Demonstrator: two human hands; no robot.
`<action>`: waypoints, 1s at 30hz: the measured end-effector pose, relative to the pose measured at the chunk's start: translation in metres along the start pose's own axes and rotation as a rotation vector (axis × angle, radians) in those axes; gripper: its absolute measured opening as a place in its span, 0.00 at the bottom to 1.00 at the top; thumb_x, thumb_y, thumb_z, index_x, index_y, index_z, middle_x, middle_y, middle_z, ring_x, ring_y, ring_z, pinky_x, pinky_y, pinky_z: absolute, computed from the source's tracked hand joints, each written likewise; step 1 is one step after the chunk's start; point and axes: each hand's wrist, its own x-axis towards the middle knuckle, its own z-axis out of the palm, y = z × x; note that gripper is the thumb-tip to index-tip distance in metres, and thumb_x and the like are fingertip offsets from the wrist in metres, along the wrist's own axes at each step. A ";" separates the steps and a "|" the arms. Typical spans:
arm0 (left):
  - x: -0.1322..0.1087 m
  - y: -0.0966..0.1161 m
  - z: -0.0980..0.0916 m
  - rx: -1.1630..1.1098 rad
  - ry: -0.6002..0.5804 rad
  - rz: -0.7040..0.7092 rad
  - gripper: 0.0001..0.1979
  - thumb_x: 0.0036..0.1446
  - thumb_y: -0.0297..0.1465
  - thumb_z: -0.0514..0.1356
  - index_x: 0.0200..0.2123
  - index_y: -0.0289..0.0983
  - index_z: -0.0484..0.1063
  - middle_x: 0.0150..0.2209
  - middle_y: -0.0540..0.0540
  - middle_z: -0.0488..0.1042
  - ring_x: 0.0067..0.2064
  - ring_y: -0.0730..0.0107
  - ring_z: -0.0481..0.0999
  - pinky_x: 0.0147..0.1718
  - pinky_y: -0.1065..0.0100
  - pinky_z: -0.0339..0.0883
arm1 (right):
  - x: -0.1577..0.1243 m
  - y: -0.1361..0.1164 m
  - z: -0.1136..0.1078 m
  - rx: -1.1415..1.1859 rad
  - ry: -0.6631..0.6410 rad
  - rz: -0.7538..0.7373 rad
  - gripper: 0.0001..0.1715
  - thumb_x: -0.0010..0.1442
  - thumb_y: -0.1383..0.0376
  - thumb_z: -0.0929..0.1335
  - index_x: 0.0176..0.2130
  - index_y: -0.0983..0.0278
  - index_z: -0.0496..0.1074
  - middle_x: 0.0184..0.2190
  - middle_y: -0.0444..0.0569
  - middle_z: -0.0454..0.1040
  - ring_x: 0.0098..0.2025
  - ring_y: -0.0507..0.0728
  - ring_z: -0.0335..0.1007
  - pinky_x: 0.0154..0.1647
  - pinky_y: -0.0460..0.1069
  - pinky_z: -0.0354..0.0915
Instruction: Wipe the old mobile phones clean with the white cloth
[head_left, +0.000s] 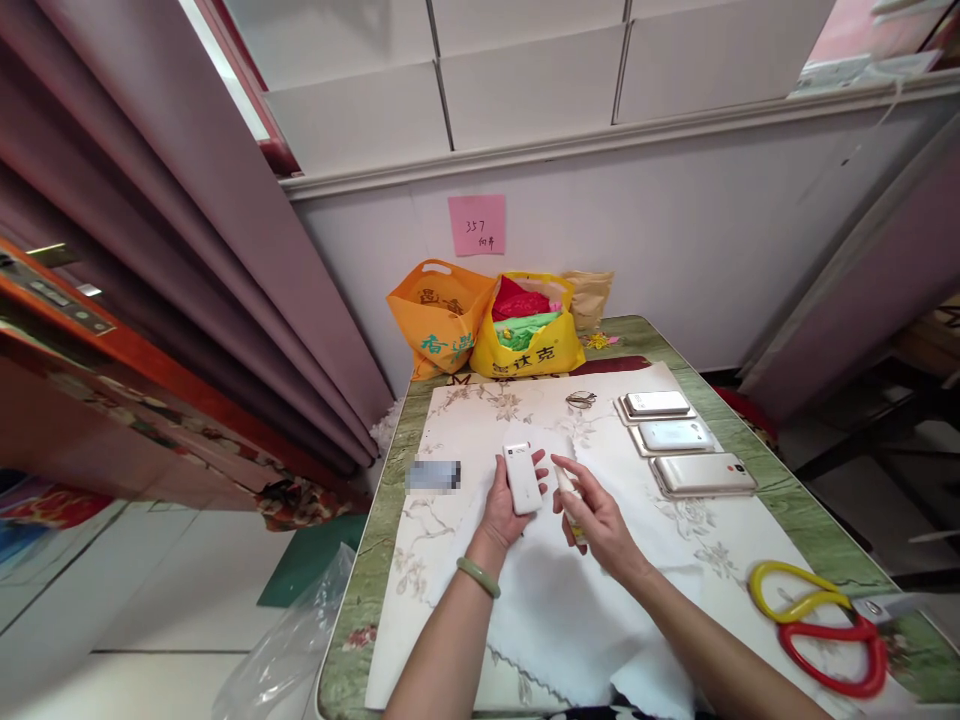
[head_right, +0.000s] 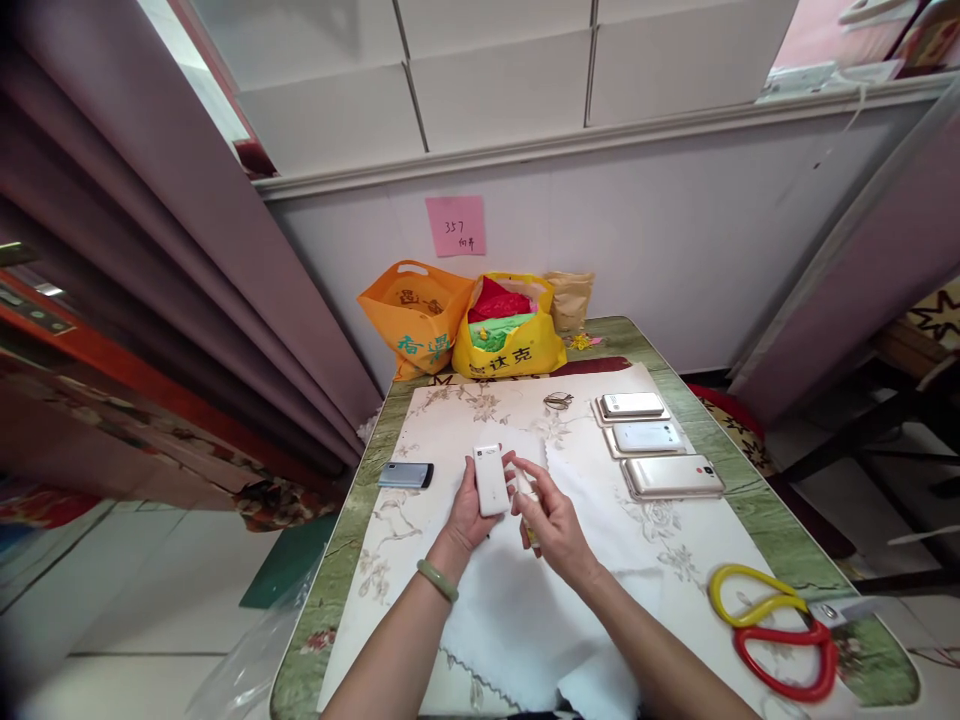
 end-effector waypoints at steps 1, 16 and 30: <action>0.000 0.000 0.000 -0.004 -0.004 0.005 0.28 0.60 0.50 0.53 0.57 0.39 0.68 0.55 0.39 0.72 0.40 0.66 0.76 0.38 0.66 0.70 | 0.000 0.003 -0.001 -0.179 0.014 -0.079 0.30 0.64 0.55 0.64 0.62 0.56 0.57 0.28 0.42 0.69 0.18 0.48 0.60 0.18 0.43 0.61; 0.005 -0.003 0.002 -0.113 0.006 -0.072 0.30 0.60 0.51 0.51 0.50 0.32 0.72 0.46 0.37 0.77 0.50 0.56 0.75 0.52 0.60 0.66 | 0.030 0.036 0.001 -0.879 0.101 -0.415 0.23 0.64 0.64 0.60 0.58 0.61 0.59 0.47 0.52 0.74 0.39 0.56 0.74 0.41 0.50 0.70; 0.003 -0.002 0.003 -0.111 -0.012 -0.065 0.30 0.60 0.51 0.51 0.49 0.32 0.73 0.42 0.37 0.79 0.47 0.57 0.77 0.48 0.62 0.69 | 0.027 0.043 -0.002 -0.855 0.104 -0.467 0.23 0.65 0.65 0.60 0.59 0.59 0.58 0.52 0.51 0.71 0.43 0.57 0.75 0.45 0.51 0.72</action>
